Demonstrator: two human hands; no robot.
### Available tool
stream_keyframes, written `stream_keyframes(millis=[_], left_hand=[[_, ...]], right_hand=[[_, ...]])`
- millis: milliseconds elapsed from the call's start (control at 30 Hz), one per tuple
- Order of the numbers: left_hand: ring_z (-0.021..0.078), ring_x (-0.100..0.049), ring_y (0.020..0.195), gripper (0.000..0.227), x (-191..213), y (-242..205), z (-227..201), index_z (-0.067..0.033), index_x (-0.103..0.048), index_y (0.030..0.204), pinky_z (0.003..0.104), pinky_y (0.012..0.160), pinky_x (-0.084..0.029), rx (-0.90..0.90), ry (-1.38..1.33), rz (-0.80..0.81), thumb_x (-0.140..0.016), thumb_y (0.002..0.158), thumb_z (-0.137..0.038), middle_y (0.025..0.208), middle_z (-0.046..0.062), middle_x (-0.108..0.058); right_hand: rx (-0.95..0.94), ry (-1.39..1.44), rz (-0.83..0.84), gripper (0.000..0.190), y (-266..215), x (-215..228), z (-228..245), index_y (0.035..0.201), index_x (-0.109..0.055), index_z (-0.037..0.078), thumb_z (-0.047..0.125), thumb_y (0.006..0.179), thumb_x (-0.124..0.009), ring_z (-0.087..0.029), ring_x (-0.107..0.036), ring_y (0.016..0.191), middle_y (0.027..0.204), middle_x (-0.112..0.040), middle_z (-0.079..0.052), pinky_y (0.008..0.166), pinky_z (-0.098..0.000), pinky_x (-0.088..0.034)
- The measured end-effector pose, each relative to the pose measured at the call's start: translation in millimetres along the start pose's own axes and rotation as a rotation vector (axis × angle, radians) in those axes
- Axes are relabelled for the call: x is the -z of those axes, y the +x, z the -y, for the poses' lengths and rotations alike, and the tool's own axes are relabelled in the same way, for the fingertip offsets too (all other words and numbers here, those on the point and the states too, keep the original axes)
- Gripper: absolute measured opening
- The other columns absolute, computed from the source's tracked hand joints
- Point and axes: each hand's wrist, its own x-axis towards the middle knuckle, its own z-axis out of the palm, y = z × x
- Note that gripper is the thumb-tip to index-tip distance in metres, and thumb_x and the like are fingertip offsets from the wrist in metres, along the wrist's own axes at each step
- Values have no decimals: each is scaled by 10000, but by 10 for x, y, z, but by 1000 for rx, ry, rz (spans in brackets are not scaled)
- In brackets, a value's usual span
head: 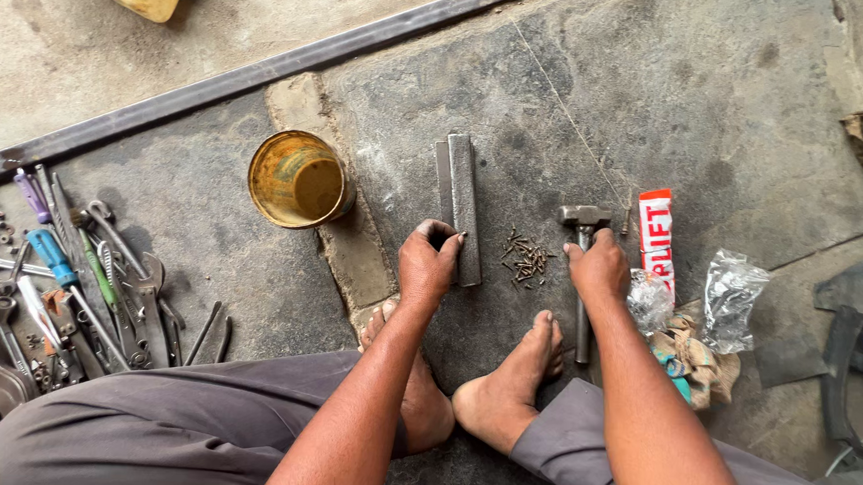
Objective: The person sits on the floor and repeatedly hammers small metal rods placed on a larger metal bar. They pick up the rods, position them, and strike them with a hammer, occasionally dipping them into a container of liquid.
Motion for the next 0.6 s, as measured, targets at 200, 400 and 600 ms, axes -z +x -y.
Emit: stream_keyframes(millis=[200,400,600], left_hand=[[261,-748,801,177,-16,9,12,-64,-739,925,389,763,-569,-105,79,-34,-796,838,-207,879,128,-773],[309,-754,816,254,-96,50,223,-43,-683,983,400,749,-580,-284,31,-96,-812,826,-196,888,154,-760],[314,-740,891,324,-345,204,557,-40,-662,1058,406,804,-575,-52,63,93,-805,844,-236,964,174,-755]], right_hand=[[18,-32,32,481,-120,384,193,1152,-645,68,411,857,-808,-434,-675,1054,1104,-718,-243,886,-538,-533],[537,116,-320,427,-555,740,1028,1240,-660,61,267,880,-760,-390,-654,1052,1099,-688,-201,894,-497,-544],[1051,134,14,655,-1109,629,2450,1547,-417,278,234,945,-672,-322,-631,856,981,-626,-131,670,-468,-556]])
